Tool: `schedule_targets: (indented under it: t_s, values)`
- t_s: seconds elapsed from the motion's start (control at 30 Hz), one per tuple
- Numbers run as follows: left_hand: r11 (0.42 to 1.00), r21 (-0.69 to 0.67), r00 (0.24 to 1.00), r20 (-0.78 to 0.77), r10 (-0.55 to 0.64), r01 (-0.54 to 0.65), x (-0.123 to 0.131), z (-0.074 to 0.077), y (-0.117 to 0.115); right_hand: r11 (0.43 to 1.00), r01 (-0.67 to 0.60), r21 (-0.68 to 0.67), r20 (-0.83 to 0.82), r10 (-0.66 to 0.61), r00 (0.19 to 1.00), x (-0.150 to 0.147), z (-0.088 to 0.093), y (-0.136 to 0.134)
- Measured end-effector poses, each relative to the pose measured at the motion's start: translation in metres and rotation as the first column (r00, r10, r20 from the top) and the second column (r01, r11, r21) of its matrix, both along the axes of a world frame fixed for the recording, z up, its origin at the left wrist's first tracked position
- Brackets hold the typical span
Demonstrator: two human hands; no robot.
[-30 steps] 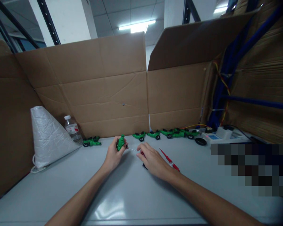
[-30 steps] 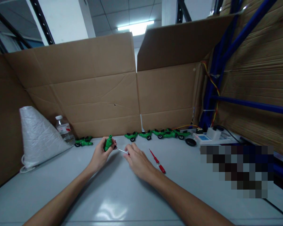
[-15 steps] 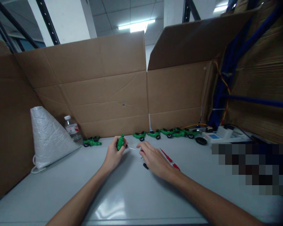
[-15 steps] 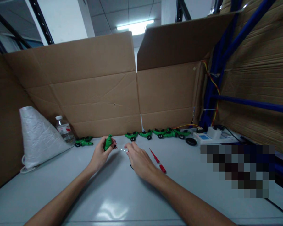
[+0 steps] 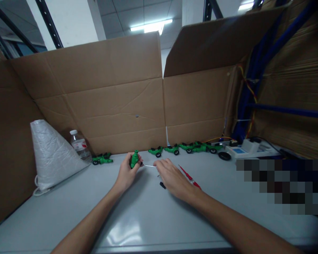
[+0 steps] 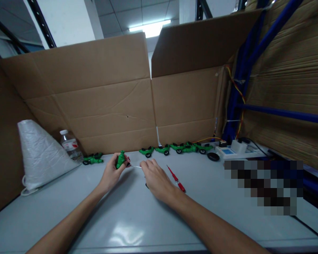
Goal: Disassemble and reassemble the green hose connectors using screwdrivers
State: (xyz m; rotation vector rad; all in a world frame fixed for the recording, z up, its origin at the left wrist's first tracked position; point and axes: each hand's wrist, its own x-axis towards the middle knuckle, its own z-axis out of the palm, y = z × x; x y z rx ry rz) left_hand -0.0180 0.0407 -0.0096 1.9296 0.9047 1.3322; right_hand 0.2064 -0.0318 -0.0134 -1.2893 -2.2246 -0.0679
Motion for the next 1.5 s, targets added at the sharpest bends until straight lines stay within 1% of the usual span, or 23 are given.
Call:
schedule_targets:
  t_s: [0.1, 0.33, 0.47, 0.57, 0.67, 0.73, 0.8, 0.87, 0.97, 1.1, 1.23, 1.33, 1.43, 1.5]
  values:
    - [0.999, -0.039, 1.000, 0.015, -0.017, 0.017, 0.001, -0.001, 0.000, 0.999, 0.034, 0.034, 0.033, -0.035, 0.999, 0.001, 0.001, 0.000]
    - [0.981, -0.186, 0.991, 0.134, -0.028, 0.053, 0.004, 0.003, -0.004, 0.996, 0.082, 0.021, 0.111, -0.083, 0.990, 0.002, 0.002, 0.000]
    - [0.965, -0.250, 0.982, 0.188, -0.029, 0.076, 0.005, 0.003, -0.004, 0.996, 0.092, 0.021, 0.100, -0.094, 0.991, 0.001, 0.001, 0.001]
    - [0.944, -0.311, 0.966, 0.256, -0.028, 0.110, 0.006, 0.002, -0.005, 0.988, 0.152, 0.006, 0.034, -0.152, 0.988, -0.001, 0.002, 0.001]
    - [0.917, -0.373, 0.949, 0.314, -0.017, 0.140, 0.011, 0.003, -0.010, 0.982, 0.183, -0.041, -0.110, -0.187, 0.976, -0.002, 0.006, 0.000]
    - [0.898, -0.403, 0.946, 0.321, -0.040, 0.175, 0.016, 0.003, -0.015, 0.981, 0.160, -0.113, -0.219, -0.182, 0.959, -0.003, 0.008, 0.000]
    - [0.882, -0.416, 0.946, 0.311, -0.088, 0.219, 0.021, 0.002, -0.020, 0.975, 0.115, -0.192, -0.299, -0.170, 0.939, -0.005, 0.008, 0.001]
    - [0.878, -0.406, 0.945, 0.295, -0.138, 0.255, 0.026, -0.001, -0.024, 0.968, 0.069, -0.242, -0.341, -0.151, 0.928, -0.008, 0.005, 0.003]
    - [0.883, -0.369, 0.946, 0.253, -0.204, 0.289, 0.030, -0.006, -0.026, 0.964, 0.020, -0.266, -0.376, -0.122, 0.918, -0.010, -0.004, 0.007]
    - [0.916, -0.277, 0.953, 0.172, -0.251, 0.291, 0.031, -0.009, -0.028, 0.960, -0.020, -0.280, -0.438, -0.109, 0.892, -0.010, -0.010, 0.009]
    - [0.958, -0.160, 0.971, 0.016, -0.239, 0.238, 0.029, -0.006, -0.036, 0.940, -0.113, -0.321, -0.554, -0.089, 0.828, -0.011, -0.010, 0.009]
    - [0.972, -0.084, 0.971, -0.083, -0.225, 0.218, 0.030, -0.002, -0.041, 0.930, -0.125, -0.344, -0.586, -0.109, 0.803, -0.013, -0.010, 0.009]
    - [0.981, -0.049, 0.974, -0.121, -0.190, 0.185, 0.029, 0.000, -0.041, 0.934, -0.110, -0.339, -0.587, -0.119, 0.801, -0.014, -0.009, 0.009]
    - [0.984, -0.051, 0.979, -0.103, -0.173, 0.169, 0.029, -0.001, -0.039, 0.944, -0.101, -0.314, -0.580, -0.107, 0.808, -0.013, -0.007, 0.008]
